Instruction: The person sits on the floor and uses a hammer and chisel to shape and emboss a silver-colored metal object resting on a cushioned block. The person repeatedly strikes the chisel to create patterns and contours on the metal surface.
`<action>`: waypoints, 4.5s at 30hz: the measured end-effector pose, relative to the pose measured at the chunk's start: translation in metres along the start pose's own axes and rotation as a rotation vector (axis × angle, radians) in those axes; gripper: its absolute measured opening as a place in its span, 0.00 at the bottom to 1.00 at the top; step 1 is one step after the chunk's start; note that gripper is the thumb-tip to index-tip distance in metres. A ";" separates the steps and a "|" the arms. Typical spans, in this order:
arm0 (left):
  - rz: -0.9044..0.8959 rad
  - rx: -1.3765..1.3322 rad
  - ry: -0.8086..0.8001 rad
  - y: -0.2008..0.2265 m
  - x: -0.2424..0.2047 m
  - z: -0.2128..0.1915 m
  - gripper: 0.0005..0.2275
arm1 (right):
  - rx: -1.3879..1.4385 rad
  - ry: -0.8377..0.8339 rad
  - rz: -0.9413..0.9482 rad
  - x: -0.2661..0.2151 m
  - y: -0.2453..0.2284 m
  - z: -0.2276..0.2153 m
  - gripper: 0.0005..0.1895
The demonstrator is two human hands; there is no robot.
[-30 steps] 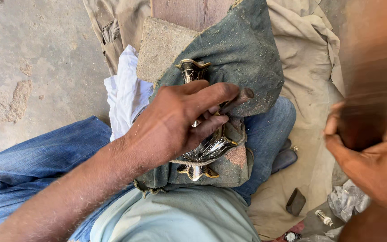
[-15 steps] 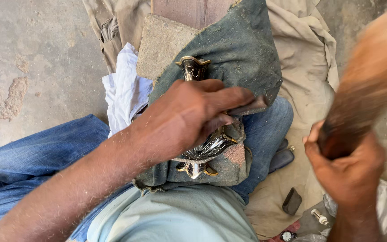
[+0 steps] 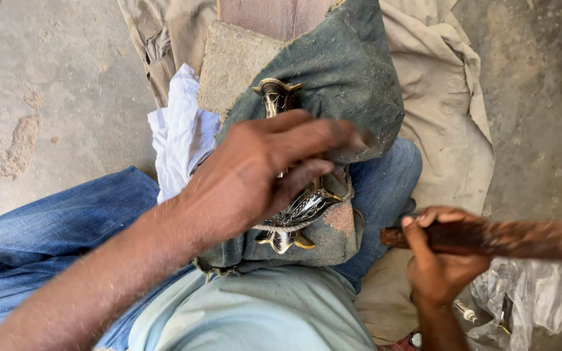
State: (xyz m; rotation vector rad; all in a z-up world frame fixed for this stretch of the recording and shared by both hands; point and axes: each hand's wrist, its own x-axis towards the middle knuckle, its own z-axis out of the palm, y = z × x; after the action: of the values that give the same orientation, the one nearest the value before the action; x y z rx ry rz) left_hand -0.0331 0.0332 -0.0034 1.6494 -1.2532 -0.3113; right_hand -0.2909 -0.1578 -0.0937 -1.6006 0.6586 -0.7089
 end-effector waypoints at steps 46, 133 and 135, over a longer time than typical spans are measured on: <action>0.009 0.111 -0.431 -0.007 0.028 0.005 0.19 | -0.241 -0.046 0.067 0.012 -0.023 0.004 0.14; -0.298 -0.018 0.108 0.001 -0.022 0.002 0.18 | -0.854 -0.809 -0.400 0.150 -0.141 0.055 0.25; -0.321 -0.065 0.172 0.004 -0.024 0.007 0.18 | -0.874 -0.827 -0.385 0.156 -0.143 0.062 0.20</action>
State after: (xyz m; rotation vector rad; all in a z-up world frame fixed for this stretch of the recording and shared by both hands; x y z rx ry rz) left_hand -0.0504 0.0491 -0.0116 1.7802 -0.8421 -0.3916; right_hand -0.1374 -0.2161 0.0544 -2.6301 -0.0005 0.0795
